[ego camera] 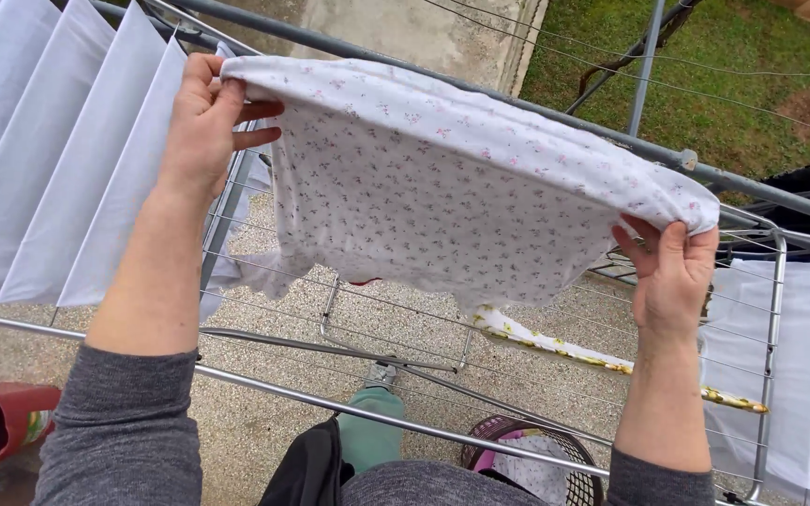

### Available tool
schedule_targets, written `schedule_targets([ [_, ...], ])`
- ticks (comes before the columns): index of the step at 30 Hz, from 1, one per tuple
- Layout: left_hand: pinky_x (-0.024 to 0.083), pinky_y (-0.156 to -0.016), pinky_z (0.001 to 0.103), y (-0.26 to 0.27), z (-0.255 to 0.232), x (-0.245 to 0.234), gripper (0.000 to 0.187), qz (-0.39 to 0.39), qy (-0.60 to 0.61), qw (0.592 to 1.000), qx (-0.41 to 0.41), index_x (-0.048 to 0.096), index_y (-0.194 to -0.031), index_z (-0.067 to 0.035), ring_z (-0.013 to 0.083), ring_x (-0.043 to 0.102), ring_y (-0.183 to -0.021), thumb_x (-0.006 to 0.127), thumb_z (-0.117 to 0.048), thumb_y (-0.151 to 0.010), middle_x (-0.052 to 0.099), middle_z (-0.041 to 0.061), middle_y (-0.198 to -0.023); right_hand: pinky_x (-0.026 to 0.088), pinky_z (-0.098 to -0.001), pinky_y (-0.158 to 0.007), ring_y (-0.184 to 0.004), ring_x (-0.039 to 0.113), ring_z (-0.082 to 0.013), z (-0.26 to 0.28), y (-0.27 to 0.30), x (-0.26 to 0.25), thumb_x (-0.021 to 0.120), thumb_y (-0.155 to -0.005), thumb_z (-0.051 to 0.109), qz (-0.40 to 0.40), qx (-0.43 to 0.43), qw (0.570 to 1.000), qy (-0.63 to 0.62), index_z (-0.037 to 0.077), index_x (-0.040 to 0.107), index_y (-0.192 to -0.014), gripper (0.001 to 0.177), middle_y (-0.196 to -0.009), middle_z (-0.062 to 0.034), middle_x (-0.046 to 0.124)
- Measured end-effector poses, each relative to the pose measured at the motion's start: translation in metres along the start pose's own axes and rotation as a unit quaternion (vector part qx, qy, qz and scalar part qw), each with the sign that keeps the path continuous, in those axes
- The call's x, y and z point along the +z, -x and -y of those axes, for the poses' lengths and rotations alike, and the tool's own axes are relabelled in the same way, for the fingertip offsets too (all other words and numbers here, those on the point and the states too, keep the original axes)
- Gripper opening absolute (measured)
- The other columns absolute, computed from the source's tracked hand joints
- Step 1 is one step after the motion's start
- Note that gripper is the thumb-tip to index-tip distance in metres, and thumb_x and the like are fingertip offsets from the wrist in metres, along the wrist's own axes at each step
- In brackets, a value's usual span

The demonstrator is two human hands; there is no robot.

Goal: Hanging various laundry items like socks and small towels on a drying rack on a balcony.

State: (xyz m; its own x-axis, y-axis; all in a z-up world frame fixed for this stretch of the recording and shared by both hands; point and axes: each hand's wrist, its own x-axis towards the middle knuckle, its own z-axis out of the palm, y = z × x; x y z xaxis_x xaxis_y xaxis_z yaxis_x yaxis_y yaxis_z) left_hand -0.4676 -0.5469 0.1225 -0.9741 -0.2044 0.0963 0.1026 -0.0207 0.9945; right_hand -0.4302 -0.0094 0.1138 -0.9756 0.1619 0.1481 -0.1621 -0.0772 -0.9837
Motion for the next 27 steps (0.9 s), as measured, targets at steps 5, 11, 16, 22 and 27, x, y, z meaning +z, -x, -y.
schedule_targets([
  [5, 0.059, -0.095, 0.051, 0.060, 0.073, 0.005, 0.025, 0.062, -0.103, 0.984, -0.135, 0.050, -0.121, -0.007, 0.0365, 0.069, -0.111, 0.051, -0.030, -0.111, 0.065, 0.018, -0.115, 0.054, -0.0530, -0.100, -0.113, 0.064, -0.0281, -0.103, 0.048, -0.012, 0.055, -0.109, 0.024, 0.108, 0.098, 0.975, 0.169, 0.005, 0.053, -0.125, 0.024, -0.118, -0.0159, 0.065],
  [11, 0.052, -0.089, 0.056, 0.090, 0.166, 0.010, 0.039, 0.303, -0.456, 0.827, -0.127, 0.061, -0.100, -0.007, 0.0454, 0.066, -0.108, 0.046, -0.043, -0.106, 0.066, 0.023, -0.102, 0.048, -0.0571, -0.075, -0.090, 0.067, -0.0472, -0.169, 0.056, -0.008, 0.055, -0.100, 0.056, 0.349, 0.153, 0.775, 0.504, 0.006, 0.060, -0.085, 0.052, -0.081, -0.0251, 0.065],
  [16, 0.054, -0.096, 0.054, 0.072, 0.186, 0.034, 0.063, 0.382, -0.578, 0.704, -0.158, 0.071, -0.110, -0.015, 0.0401, 0.069, -0.112, 0.028, -0.061, -0.104, 0.074, 0.018, -0.111, 0.054, -0.0582, -0.085, -0.100, 0.067, -0.0479, -0.143, 0.051, 0.032, 0.035, -0.106, 0.060, 0.457, 0.156, 0.685, 0.546, 0.007, 0.061, -0.092, 0.061, -0.097, -0.0248, 0.068],
  [22, 0.043, -0.110, 0.053, 0.044, 0.192, 0.038, 0.082, 0.391, -0.594, 0.620, -0.332, 0.055, -0.148, -0.013, 0.0361, 0.060, -0.133, 0.045, -0.068, -0.087, 0.064, 0.019, -0.141, 0.041, -0.0522, -0.116, -0.138, 0.053, -0.0382, -0.172, 0.043, 0.029, 0.010, -0.101, 0.076, 0.459, 0.314, 0.635, 0.536, 0.018, 0.052, -0.145, 0.085, -0.148, -0.0184, 0.057],
  [27, 0.037, -0.120, 0.051, 0.052, 0.087, 0.027, 0.058, 0.401, -0.447, 0.738, -0.308, 0.060, -0.144, -0.012, 0.0426, 0.052, -0.139, 0.039, -0.045, -0.101, 0.063, 0.020, -0.144, 0.041, -0.0564, -0.114, -0.136, 0.051, -0.0424, -0.197, 0.051, -0.026, 0.024, -0.108, 0.058, 0.424, 0.265, 0.721, 0.480, 0.017, 0.046, -0.152, 0.064, -0.158, -0.0103, 0.047],
])
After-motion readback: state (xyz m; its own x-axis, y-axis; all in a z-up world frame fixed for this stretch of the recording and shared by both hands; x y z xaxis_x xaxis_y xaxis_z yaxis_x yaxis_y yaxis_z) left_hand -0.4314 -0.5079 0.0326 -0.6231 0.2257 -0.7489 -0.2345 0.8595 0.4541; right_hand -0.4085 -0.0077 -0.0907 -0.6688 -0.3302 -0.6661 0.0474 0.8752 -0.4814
